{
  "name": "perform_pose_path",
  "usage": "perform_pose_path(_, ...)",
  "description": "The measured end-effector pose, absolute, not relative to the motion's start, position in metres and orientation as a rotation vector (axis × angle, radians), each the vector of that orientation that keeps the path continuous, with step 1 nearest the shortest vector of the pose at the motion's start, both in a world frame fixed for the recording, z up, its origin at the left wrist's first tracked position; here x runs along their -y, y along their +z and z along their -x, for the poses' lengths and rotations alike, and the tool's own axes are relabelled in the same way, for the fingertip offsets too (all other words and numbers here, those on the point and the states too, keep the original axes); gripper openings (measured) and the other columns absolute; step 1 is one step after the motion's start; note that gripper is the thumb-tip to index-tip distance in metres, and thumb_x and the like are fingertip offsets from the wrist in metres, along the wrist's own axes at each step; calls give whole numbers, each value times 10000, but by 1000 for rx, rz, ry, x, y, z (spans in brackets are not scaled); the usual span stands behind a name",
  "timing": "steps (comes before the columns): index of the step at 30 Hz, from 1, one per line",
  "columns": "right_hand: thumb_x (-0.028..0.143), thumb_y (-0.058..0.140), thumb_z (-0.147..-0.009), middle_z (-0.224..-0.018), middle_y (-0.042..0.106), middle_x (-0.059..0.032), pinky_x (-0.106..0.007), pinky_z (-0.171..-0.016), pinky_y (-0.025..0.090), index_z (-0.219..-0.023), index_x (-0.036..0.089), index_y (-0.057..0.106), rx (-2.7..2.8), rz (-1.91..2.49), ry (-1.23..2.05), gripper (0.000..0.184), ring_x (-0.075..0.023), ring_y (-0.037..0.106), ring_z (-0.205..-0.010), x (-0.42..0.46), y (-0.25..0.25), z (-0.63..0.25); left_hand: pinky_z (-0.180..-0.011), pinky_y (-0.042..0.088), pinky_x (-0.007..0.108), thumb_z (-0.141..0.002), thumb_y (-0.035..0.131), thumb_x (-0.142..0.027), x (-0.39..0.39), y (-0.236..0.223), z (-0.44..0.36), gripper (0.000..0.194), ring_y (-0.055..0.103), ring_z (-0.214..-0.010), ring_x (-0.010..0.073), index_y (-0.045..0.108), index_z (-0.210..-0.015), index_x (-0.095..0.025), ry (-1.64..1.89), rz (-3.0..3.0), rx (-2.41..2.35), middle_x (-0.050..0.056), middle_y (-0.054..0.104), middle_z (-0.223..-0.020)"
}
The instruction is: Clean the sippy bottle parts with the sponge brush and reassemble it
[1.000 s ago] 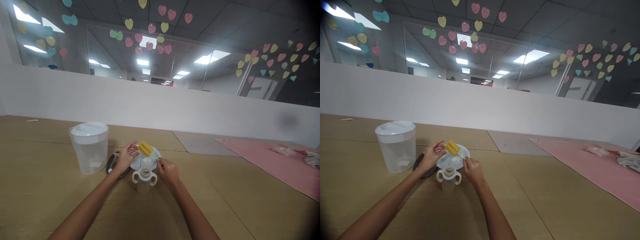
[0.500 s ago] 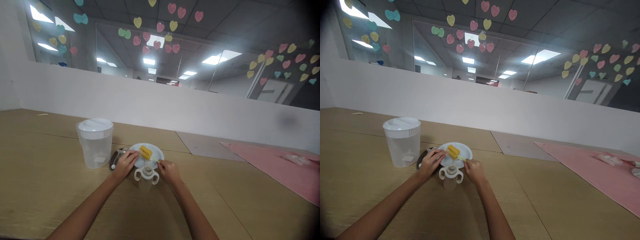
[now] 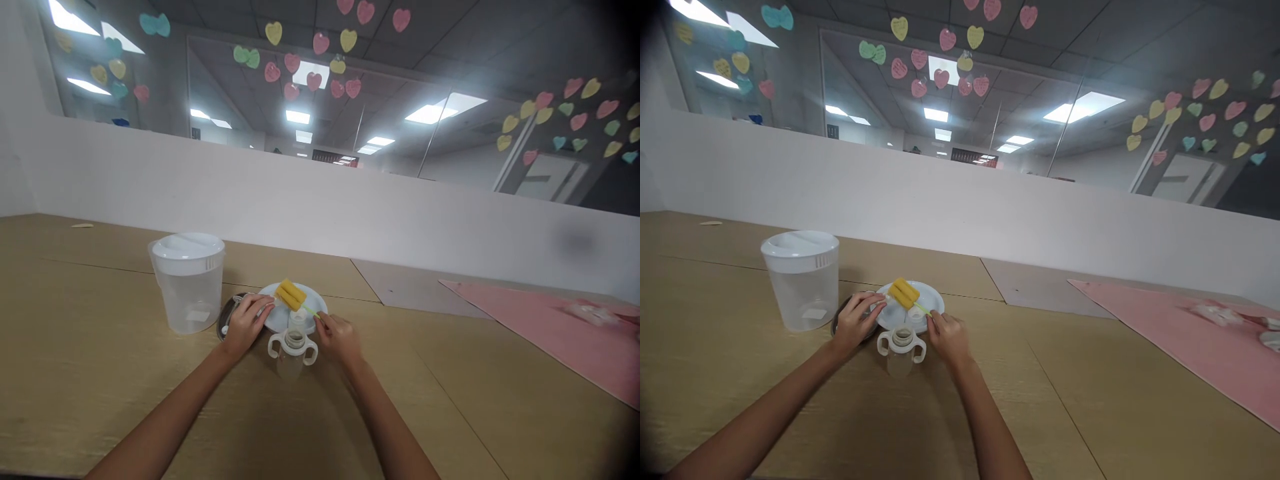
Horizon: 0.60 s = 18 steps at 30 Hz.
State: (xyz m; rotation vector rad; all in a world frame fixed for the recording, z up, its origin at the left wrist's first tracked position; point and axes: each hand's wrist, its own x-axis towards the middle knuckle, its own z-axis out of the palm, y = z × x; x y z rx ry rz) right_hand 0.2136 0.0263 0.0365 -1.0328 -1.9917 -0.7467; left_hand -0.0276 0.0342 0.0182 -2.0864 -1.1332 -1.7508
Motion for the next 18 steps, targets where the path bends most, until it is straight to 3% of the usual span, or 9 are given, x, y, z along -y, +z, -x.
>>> perform_pose_path(7,314,387,-942,-548,601,-11,-219,-480,286,-790,161,671,1917,1123,-721,357,-81,502,-462,-28,36,-215,-802,481,278,-899,441,-294,-38,25,41,215,579,-850,159,597,-1013,-202,-1749,2045,1345,57,590,-945)
perform_pose_path(13,335,382,-944,-577,629,-21,-225,-489,294,-805,156,673,1910,1117,-694,369,-90,519,-472,-28,37,-214,-688,477,291,-834,452,-220,-50,27,59,341,557,-710,152,509,-1168,-180,-1631,1948,1760,65,538,-995)
perform_pose_path(18,334,385,-939,-580,631,-23,-227,-481,284,-799,156,670,1909,1139,-675,364,-86,512,-462,-29,37,-215,-716,469,298,-777,466,-159,-53,22,59,393,577,-819,194,513,-1166,-183,-1373,2057,1905,55,546,-949)
